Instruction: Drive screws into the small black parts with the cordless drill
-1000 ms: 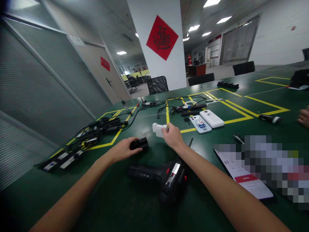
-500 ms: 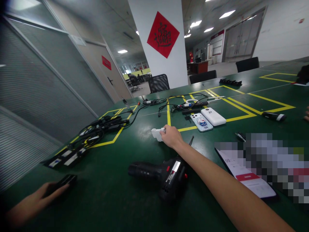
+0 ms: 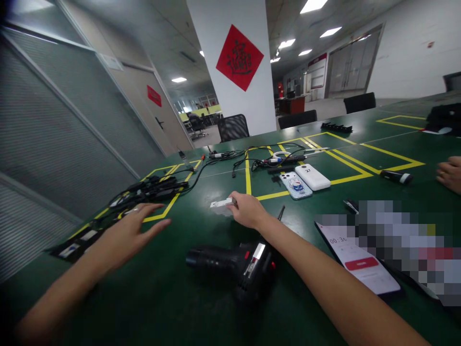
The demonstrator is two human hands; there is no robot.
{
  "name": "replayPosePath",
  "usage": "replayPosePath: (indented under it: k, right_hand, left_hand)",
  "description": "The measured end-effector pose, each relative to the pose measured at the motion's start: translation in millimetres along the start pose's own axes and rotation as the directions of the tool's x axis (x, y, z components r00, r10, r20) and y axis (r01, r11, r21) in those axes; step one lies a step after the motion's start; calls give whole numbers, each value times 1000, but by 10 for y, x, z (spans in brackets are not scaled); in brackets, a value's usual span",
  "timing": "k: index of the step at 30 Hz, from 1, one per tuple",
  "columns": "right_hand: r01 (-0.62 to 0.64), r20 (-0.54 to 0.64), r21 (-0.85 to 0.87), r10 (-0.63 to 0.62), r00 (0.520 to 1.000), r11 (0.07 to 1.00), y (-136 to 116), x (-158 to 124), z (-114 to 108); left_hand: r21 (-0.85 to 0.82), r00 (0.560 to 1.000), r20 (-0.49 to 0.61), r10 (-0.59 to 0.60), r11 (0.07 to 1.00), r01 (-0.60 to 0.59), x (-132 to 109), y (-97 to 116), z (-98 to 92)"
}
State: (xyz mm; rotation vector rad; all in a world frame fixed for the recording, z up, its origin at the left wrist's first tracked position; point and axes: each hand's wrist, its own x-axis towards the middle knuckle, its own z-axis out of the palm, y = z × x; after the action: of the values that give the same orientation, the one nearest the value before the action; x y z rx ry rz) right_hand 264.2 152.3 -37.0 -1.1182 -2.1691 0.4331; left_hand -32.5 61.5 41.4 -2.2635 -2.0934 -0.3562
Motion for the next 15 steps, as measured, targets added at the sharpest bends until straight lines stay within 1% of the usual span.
replayPosePath:
  k: [1, 2, 3, 4, 5, 7, 9, 11, 13, 15]
  right_hand:
    - [29, -1, 3, -29, 1000, 1000, -18, -12, -13]
    - [54, -4, 7, -54, 999, 998, -35, -23, -27]
    - [76, -8, 10, -76, 997, 997, -49, -34, -41]
    - [97, -13, 9, -97, 995, 995, -60, -43, -53]
    - [112, -21, 5, -112, 993, 994, -67, -51, -63]
    - [121, -27, -12, -121, 992, 993, -73, -59, -69]
    - [109, -14, -35, -110, 994, 993, -72, -58, -55]
    - [109, 18, -57, -108, 994, 992, -77, -50, -26]
    - [111, 58, -83, -107, 993, 990, -88, -40, 5]
    - [70, 68, -111, -63, 996, 991, -96, -32, 27]
  left_hand:
    - [-6, 997, 20, 73, 997, -73, 159, 295, 41]
    - [-4, 979, 73, 191, 982, -191, 302, 552, 95]
    - [-19, 959, 103, 266, 964, -265, 427, 765, 162]
    - [-32, 941, 122, 314, 949, -313, 534, 933, 239]
    - [-40, 924, 146, 352, 936, -351, 622, 1057, 323]
    - [-30, 913, 168, 371, 928, -372, 747, 1190, 494]
    - [5, 921, 173, 349, 935, -355, 804, 1201, 622]
    - [48, 936, 169, 307, 946, -319, 799, 1106, 659]
    - [87, 955, 158, 250, 960, -266, 747, 912, 576]
    - [113, 975, 143, 171, 976, -188, 664, 622, 387]
